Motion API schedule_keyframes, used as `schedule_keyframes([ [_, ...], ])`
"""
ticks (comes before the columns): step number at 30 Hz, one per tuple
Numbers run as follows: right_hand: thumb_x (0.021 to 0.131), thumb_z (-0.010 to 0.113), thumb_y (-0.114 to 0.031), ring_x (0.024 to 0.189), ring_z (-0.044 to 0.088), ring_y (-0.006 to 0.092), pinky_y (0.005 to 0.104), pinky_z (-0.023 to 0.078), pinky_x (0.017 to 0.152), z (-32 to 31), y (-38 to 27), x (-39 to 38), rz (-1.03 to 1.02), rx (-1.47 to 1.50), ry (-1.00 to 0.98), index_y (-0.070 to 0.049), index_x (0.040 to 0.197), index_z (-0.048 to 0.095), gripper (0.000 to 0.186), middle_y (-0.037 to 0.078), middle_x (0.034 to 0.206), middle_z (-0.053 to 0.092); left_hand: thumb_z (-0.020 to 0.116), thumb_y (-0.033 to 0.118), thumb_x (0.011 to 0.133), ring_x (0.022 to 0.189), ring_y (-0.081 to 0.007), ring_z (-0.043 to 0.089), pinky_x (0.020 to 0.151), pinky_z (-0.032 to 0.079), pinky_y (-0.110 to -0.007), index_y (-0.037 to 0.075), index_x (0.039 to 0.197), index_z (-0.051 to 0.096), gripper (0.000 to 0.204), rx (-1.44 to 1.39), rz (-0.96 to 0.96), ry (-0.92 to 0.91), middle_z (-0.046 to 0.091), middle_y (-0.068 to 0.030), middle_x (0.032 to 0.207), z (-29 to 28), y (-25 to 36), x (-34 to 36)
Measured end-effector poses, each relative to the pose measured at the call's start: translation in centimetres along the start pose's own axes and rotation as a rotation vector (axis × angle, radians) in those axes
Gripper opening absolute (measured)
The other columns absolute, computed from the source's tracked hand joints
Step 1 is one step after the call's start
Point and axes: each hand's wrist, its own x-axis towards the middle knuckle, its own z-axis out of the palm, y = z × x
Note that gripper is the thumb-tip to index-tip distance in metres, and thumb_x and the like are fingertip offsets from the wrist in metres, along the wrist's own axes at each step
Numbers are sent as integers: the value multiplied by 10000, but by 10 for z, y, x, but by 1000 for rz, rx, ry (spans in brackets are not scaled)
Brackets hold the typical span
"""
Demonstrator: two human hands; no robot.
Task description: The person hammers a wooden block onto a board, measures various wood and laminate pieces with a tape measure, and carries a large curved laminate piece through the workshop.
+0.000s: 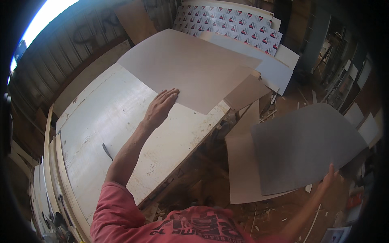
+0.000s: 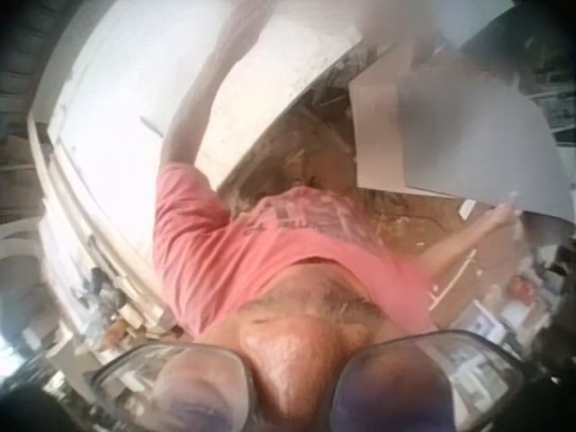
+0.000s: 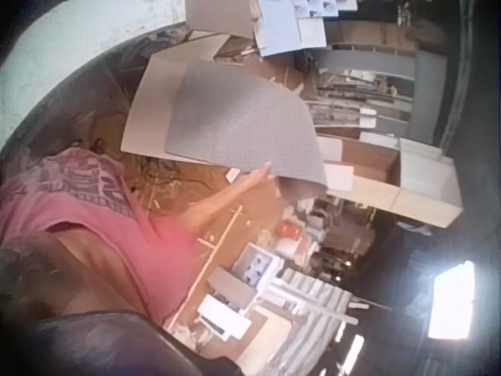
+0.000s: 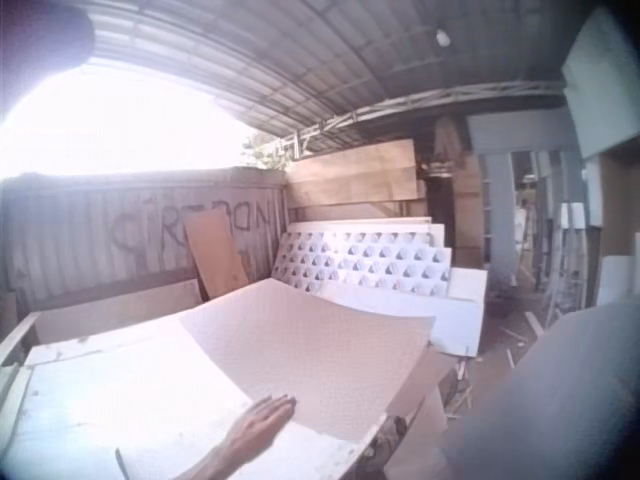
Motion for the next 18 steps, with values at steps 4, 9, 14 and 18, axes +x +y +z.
schedule_keyframes([
  [4,878,588,-243,1139,501,261,343,377,981,-12,-48,-24,163,-282,94,50,1319,415,557,168,1292,491,409,125,953,1301,-245,391,1116,270,-431,66,1210,481,274,-126,-129,-442,480,-106,1342,106,21,-99],
  [9,887,580,-275,1141,494,264,355,390,969,-79,-11,12,86,-345,180,45,1333,403,577,178,1297,482,450,257,944,1310,-262,361,1092,261,-457,109,1205,498,304,-87,-309,-606,468,-108,1331,170,61,-160],
  [14,892,581,-251,1142,486,273,398,409,958,-60,-7,9,181,-188,110,30,1364,361,592,173,1345,434,494,273,930,1270,-330,382,1037,317,-473,60,1245,471,380,-588,-1159,-421,450,-178,1313,146,132,-117],
  [18,891,589,-216,1145,481,278,405,403,964,-68,14,12,154,-142,113,19,1377,345,592,169,1359,415,505,267,925,1234,-382,401,1016,342,-474,11,1285,422,450,-576,-1247,-162,427,-238,1299,164,178,-130],
])
